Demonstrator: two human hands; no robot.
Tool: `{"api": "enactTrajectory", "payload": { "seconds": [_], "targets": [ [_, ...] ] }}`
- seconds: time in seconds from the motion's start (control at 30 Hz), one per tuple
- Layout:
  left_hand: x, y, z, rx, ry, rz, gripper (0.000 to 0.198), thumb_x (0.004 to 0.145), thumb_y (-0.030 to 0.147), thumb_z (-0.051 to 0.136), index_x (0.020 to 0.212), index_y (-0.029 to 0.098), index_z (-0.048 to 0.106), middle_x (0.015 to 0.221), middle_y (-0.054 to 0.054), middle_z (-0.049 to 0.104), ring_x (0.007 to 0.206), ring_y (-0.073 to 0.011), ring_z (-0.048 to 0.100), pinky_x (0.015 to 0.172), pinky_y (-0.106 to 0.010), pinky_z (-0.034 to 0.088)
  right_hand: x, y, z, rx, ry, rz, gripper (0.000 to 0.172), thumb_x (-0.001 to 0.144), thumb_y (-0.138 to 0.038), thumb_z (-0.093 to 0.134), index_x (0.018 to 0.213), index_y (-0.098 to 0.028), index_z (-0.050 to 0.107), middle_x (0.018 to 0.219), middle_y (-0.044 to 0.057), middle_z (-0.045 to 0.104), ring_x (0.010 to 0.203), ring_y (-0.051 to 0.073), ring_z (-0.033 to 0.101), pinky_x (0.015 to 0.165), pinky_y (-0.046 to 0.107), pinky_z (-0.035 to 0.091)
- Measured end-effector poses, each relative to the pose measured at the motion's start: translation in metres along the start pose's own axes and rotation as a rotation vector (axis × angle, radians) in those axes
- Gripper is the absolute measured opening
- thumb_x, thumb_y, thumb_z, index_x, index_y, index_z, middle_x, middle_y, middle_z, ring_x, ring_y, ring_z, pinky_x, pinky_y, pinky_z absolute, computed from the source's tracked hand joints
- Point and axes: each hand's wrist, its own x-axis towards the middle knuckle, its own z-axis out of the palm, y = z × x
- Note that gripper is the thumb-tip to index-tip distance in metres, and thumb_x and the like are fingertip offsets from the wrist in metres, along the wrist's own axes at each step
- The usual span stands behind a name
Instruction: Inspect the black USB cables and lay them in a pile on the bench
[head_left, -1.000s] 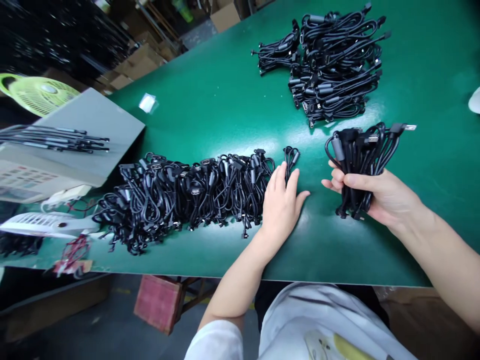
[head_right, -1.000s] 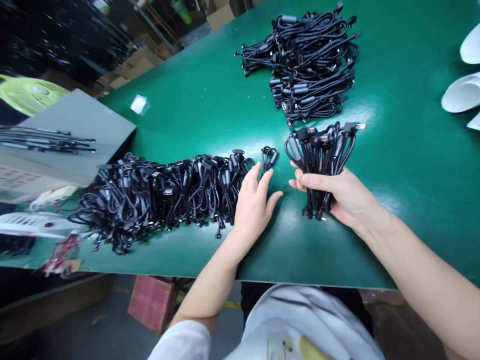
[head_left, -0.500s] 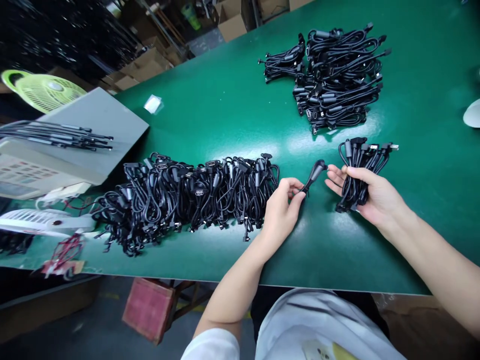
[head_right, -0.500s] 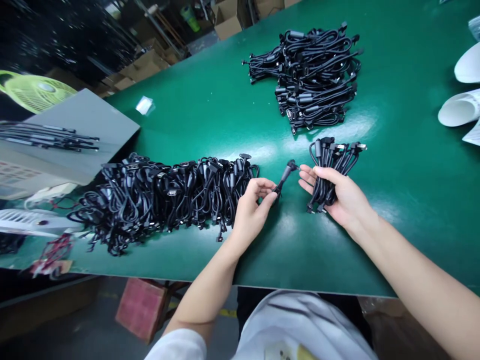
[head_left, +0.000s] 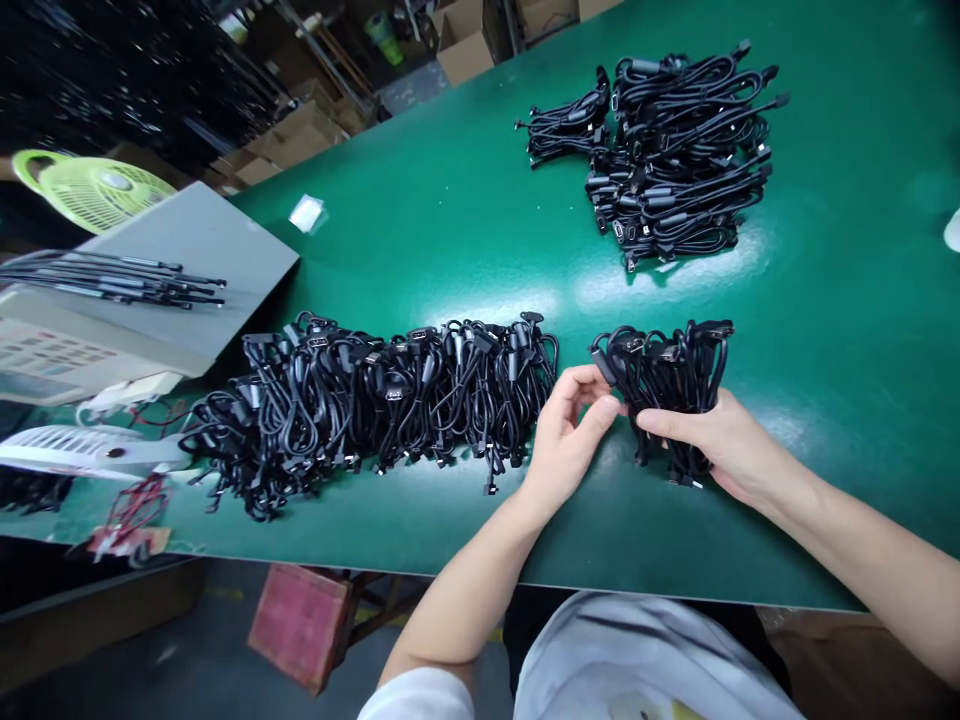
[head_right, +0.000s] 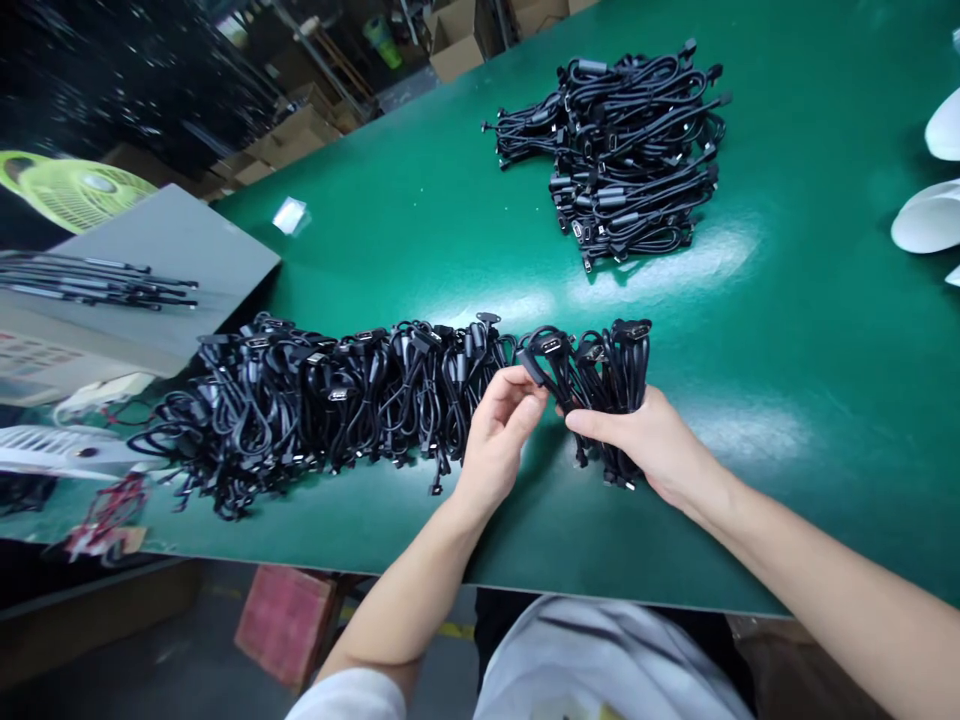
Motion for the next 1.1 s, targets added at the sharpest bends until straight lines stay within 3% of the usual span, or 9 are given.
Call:
{"api": "enactTrajectory", "payload": {
  "seconds": [0.17, 0.37, 0.57, 0.8, 0.93, 1.1],
  "targets": [
    [0.005, 0.004, -0.006, -0.067, 0.078, -0.031, 0.033, 0.075, 0.038, 0.083, 0.09, 0.02, 0.06, 0.08, 0.003, 0.062, 0.07, -0.0091, 0.056, 0.07, -0.021, 0.048, -0.005, -0.001, -0.001, -0.242, -0.026, 0.015, 0.038, 0.066, -0.038, 0.087, 0.098, -0.02, 0.075, 0.096, 0.005, 0.075, 0.091, 0.028, 0.067, 0.077, 0.037, 0.053],
    [0.009, 0.008, -0.008, -0.192, 0.099, -0.153, 0.04, 0.068, 0.032, 0.087, 0.092, 0.018, 0.058, 0.073, 0.004, 0.062, 0.058, -0.007, 0.054, 0.061, -0.02, 0.048, -0.007, -0.005, 0.003, 0.045, -0.133, 0.185, 0.038, 0.066, -0.036, 0.089, 0.099, -0.022, 0.076, 0.094, 0.004, 0.077, 0.085, 0.021, 0.069, 0.07, 0.028, 0.053],
    [0.01, 0.013, -0.007, -0.254, 0.074, -0.219, 0.036, 0.071, 0.032, 0.084, 0.09, 0.016, 0.058, 0.079, 0.001, 0.065, 0.061, -0.0065, 0.056, 0.063, -0.02, 0.049, -0.005, -0.005, 0.001, 0.081, -0.14, 0.225, 0.042, 0.066, -0.036, 0.089, 0.102, -0.02, 0.077, 0.097, 0.007, 0.077, 0.085, 0.02, 0.07, 0.069, 0.026, 0.053],
    [0.006, 0.012, -0.003, -0.264, 0.052, -0.194, 0.028, 0.08, 0.03, 0.077, 0.099, 0.018, 0.061, 0.093, -0.001, 0.064, 0.076, -0.0084, 0.058, 0.069, -0.019, 0.05, -0.003, -0.003, 0.002, 0.088, -0.112, 0.199, 0.041, 0.066, -0.034, 0.089, 0.103, -0.022, 0.077, 0.099, 0.005, 0.076, 0.091, 0.02, 0.069, 0.074, 0.026, 0.053],
    [0.007, 0.011, -0.004, -0.25, 0.063, -0.203, 0.028, 0.079, 0.031, 0.077, 0.1, 0.019, 0.062, 0.092, 0.0, 0.06, 0.075, -0.0084, 0.056, 0.068, -0.018, 0.05, -0.003, -0.002, 0.002, 0.104, -0.122, 0.209, 0.044, 0.066, -0.033, 0.089, 0.107, -0.024, 0.076, 0.1, 0.005, 0.076, 0.093, 0.02, 0.069, 0.076, 0.025, 0.053],
    [0.008, 0.012, -0.006, -0.241, 0.065, -0.212, 0.027, 0.078, 0.03, 0.079, 0.096, 0.017, 0.064, 0.088, 0.0, 0.058, 0.072, -0.0079, 0.054, 0.065, -0.017, 0.05, -0.004, -0.002, 0.001, 0.115, -0.103, 0.271, 0.044, 0.064, -0.035, 0.09, 0.104, -0.022, 0.077, 0.096, 0.006, 0.077, 0.086, 0.019, 0.069, 0.069, 0.024, 0.053]
  ]
}}
